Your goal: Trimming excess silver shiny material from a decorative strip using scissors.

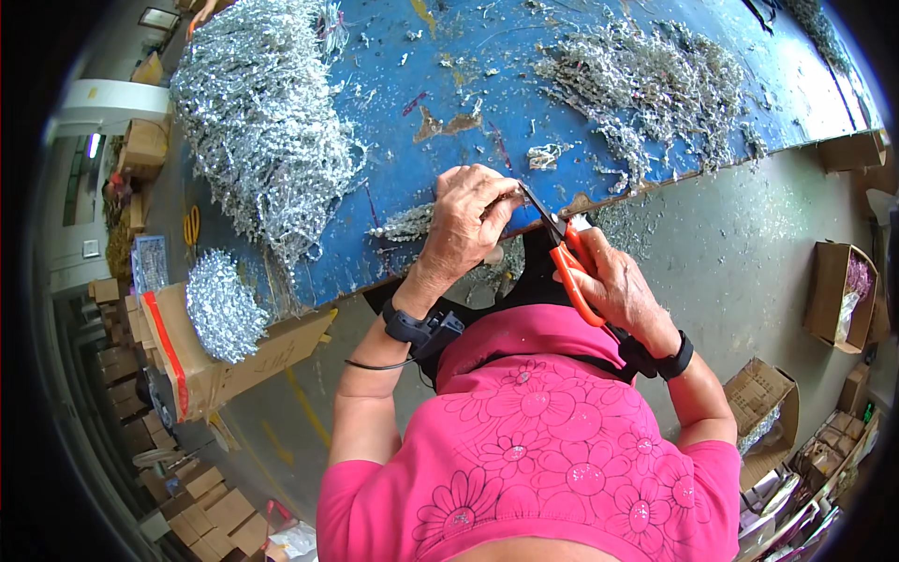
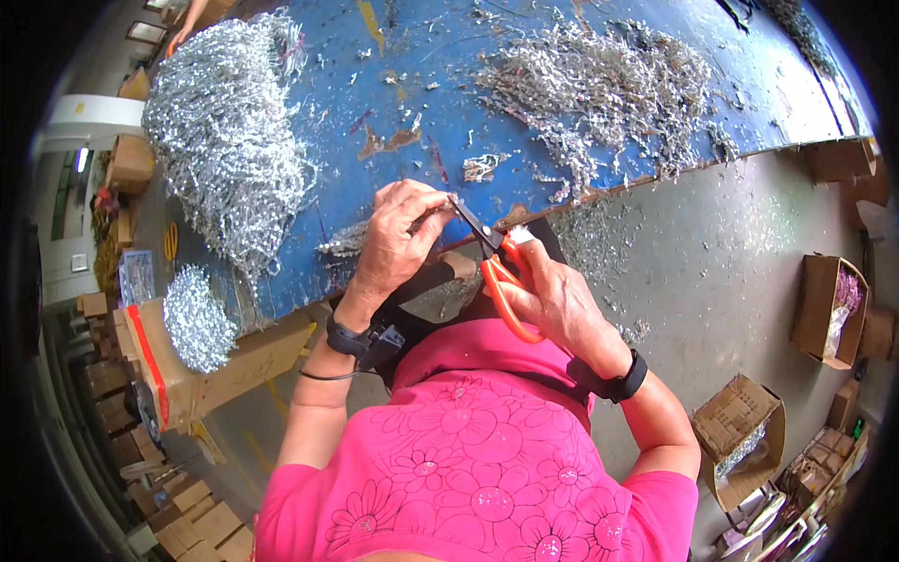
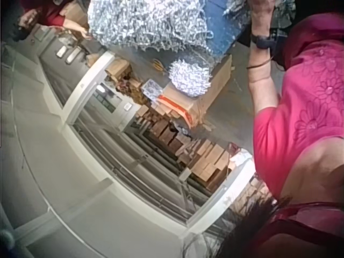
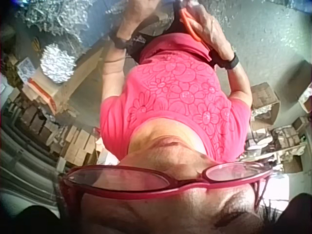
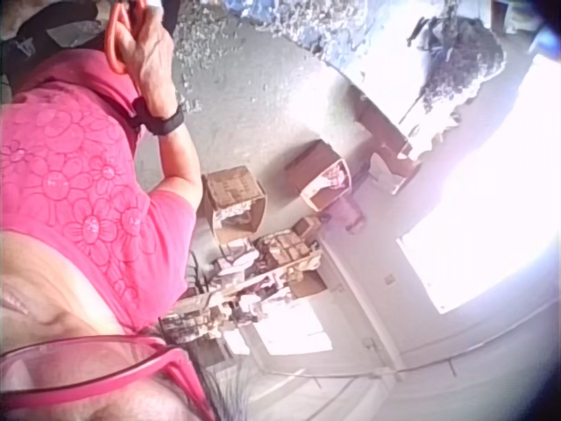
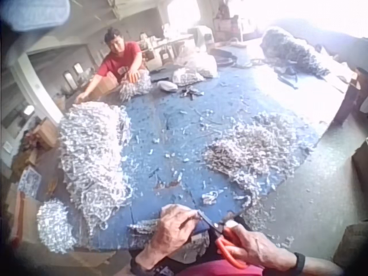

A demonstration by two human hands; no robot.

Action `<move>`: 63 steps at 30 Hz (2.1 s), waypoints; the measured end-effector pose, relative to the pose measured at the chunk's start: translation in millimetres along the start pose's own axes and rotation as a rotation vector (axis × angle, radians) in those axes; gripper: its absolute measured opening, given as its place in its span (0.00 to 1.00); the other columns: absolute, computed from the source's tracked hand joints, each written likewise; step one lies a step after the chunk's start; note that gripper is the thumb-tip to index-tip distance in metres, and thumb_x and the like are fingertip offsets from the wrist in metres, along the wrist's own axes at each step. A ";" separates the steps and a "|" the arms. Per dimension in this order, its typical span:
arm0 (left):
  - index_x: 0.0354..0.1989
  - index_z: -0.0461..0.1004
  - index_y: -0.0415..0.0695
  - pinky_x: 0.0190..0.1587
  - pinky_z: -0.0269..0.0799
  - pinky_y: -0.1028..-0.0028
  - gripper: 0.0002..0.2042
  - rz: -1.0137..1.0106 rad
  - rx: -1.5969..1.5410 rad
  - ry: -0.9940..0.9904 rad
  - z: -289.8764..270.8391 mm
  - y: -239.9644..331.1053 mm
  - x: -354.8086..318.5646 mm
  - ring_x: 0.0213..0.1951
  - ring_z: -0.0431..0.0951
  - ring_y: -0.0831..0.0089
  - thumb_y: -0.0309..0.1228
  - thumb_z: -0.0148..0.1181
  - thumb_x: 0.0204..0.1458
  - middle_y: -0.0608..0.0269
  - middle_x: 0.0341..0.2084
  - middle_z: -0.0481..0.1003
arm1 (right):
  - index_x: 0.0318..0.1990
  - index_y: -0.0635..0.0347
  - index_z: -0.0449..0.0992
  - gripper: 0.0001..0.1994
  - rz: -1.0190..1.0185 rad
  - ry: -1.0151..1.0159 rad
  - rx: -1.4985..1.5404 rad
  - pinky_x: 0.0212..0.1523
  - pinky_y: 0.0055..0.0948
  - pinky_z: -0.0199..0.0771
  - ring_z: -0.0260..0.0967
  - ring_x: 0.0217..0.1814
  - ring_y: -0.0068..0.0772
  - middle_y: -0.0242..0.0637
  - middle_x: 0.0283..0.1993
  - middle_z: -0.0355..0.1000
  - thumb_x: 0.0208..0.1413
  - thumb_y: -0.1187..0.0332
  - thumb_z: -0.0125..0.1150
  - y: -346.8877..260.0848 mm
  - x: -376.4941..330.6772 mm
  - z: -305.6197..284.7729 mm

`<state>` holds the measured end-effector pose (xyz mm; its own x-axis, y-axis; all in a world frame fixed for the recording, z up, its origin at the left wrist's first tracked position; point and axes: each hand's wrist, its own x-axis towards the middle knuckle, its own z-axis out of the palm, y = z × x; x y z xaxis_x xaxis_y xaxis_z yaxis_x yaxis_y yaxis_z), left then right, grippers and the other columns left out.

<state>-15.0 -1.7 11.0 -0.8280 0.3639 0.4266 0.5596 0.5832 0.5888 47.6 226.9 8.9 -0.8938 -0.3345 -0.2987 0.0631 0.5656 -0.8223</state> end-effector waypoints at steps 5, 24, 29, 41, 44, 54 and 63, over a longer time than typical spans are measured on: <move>0.37 0.77 0.44 0.48 0.64 0.68 0.07 -0.019 0.002 -0.026 -2.9 1.9 1.3 0.37 0.76 0.66 0.24 0.63 0.49 0.64 0.32 0.76 | 0.49 0.63 0.67 0.17 0.009 0.039 0.198 0.34 0.33 0.73 0.77 0.35 0.38 0.47 0.33 0.76 0.58 0.63 0.61 -2.1 -1.7 -6.4; 0.38 0.71 0.41 0.44 0.69 0.69 0.10 -0.406 -0.371 -0.077 -15.6 -1.9 2.3 0.35 0.75 0.66 0.34 0.48 0.64 0.60 0.27 0.76 | 0.58 0.58 0.58 0.36 -0.015 -0.083 0.017 0.44 0.44 0.72 0.73 0.44 0.57 0.52 0.40 0.73 0.50 0.46 0.65 -15.4 -12.8 -9.1; 0.38 0.71 0.39 0.36 0.70 0.76 0.12 -0.319 -0.288 -0.109 -18.4 -2.1 3.7 0.30 0.74 0.79 0.35 0.46 0.66 0.64 0.26 0.74 | 0.61 0.58 0.56 0.40 0.025 -0.108 -0.019 0.46 0.47 0.72 0.73 0.46 0.59 0.53 0.42 0.73 0.49 0.43 0.65 -21.7 -7.8 -8.0; 0.43 0.74 0.44 0.33 0.69 0.70 0.09 -0.409 -0.347 -0.178 -23.7 11.1 6.6 0.25 0.72 0.69 0.34 0.50 0.63 0.64 0.19 0.74 | 0.55 0.59 0.61 0.35 0.038 -0.071 -0.033 0.41 0.48 0.70 0.71 0.42 0.62 0.55 0.40 0.73 0.46 0.47 0.68 -26.6 -10.1 -7.1; 0.45 0.74 0.44 0.32 0.69 0.70 0.10 -0.383 -0.359 -0.168 -20.8 10.4 4.8 0.25 0.72 0.70 0.34 0.50 0.63 0.64 0.19 0.74 | 0.55 0.59 0.61 0.36 0.031 -0.062 -0.038 0.41 0.48 0.70 0.72 0.42 0.61 0.54 0.39 0.73 0.46 0.47 0.68 -25.6 -10.6 -6.7; 0.46 0.76 0.44 0.33 0.74 0.77 0.13 -0.356 -0.353 -0.251 -23.0 6.5 6.1 0.28 0.77 0.79 0.36 0.48 0.64 0.62 0.28 0.77 | 0.54 0.60 0.62 0.34 -0.021 -0.046 -0.024 0.36 0.44 0.70 0.73 0.36 0.57 0.51 0.33 0.73 0.46 0.47 0.68 -21.1 -10.7 -4.1; 0.46 0.76 0.44 0.33 0.73 0.78 0.13 -0.385 -0.397 -0.254 -24.0 6.9 6.3 0.27 0.76 0.80 0.36 0.49 0.64 0.66 0.23 0.76 | 0.50 0.60 0.64 0.24 -0.100 0.011 -0.019 0.34 0.42 0.71 0.73 0.34 0.57 0.50 0.32 0.73 0.54 0.54 0.63 -4.3 -8.6 4.9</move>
<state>-15.5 -12.8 34.2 -0.9284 0.3712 -0.0166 0.1477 0.4096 0.9002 57.2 223.6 12.6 -0.8999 -0.3821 -0.2103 -0.0349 0.5437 -0.8386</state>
